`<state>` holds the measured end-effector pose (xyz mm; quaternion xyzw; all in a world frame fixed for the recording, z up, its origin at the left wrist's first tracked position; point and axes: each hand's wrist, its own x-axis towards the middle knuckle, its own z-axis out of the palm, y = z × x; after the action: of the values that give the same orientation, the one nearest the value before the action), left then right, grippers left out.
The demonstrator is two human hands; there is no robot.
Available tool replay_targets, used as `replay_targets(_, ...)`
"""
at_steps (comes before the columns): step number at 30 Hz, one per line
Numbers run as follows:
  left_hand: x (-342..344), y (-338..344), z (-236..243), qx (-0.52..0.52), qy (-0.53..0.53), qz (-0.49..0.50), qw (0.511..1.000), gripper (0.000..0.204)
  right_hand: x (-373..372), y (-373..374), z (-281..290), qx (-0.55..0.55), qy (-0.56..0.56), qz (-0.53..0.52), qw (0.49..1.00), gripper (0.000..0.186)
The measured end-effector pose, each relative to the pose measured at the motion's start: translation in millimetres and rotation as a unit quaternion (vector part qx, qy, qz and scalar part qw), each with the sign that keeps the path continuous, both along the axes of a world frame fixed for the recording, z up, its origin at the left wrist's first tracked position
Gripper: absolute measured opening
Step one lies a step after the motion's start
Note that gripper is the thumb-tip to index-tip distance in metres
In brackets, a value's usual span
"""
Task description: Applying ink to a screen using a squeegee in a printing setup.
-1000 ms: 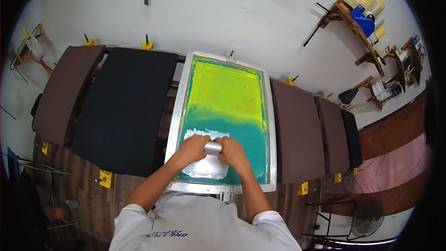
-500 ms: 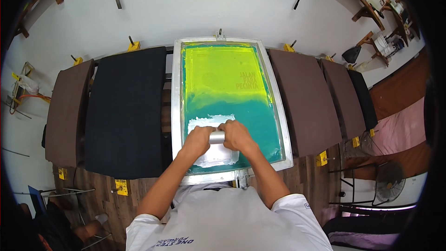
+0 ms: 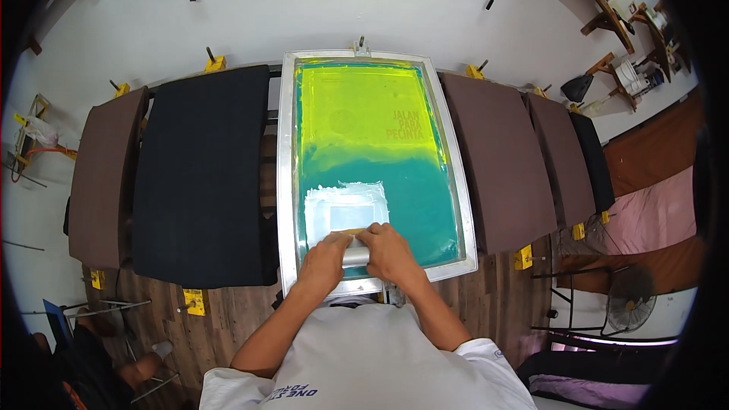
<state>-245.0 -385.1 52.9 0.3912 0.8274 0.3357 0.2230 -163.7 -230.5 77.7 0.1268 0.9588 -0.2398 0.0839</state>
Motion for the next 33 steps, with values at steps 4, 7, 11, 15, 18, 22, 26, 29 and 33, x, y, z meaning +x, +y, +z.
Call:
replay_targets(4, 17.4, -12.7, 4.7, 0.0, -0.002, 0.004, 1.0, 0.046, 18.9, -10.5, -2.3, -0.01, 0.015, 0.006, 1.0, 0.049)
replay_targets(7, 24.9, -18.6, 8.9, -0.013, -0.006, -0.007, 1.0, 0.046, 29.8, -17.1, 3.6, -0.014, -0.012, 0.018, 1.0, 0.05)
replay_targets(11, 21.6, -22.4, 19.0, -0.022, -0.022, -0.033, 0.999, 0.045, 27.7, -13.1, 16.8, -0.035, -0.054, 0.035, 0.997, 0.046)
replay_targets(15, -16.1, -6.1, 18.3, -0.081, -0.059, -0.074, 0.992, 0.037, -9.0, 7.4, 28.3, -0.034, -0.101, 0.07, 0.992, 0.04)
replay_targets(18, -39.9, 12.2, 19.6, -0.027, -0.006, -0.014, 1.0, 0.037, -38.4, 17.5, 22.0, 0.012, -0.06, 0.028, 0.998, 0.037)
replay_targets(22, -29.5, 3.4, 2.6, 0.101, 0.036, -0.006, 0.994, 0.042, -26.2, 14.5, -0.2, 0.002, -0.006, 0.042, 0.999, 0.044)
replay_targets(26, 14.6, -21.8, -7.4, 0.056, 0.075, -0.017, 0.996, 0.063, 20.7, -14.7, -13.7, 0.03, 0.093, 0.032, 0.995, 0.049)
replay_targets(29, 35.0, -34.2, 0.1, 0.05, 0.09, -0.028, 0.994, 0.055, 40.4, -27.2, -1.2, 0.002, 0.105, 0.022, 0.994, 0.049)
replay_targets(33, 21.4, -32.3, 26.9, 0.005, -0.02, -0.043, 0.999, 0.049, 31.9, -20.3, 16.5, -0.033, -0.03, 0.033, 0.998, 0.049)
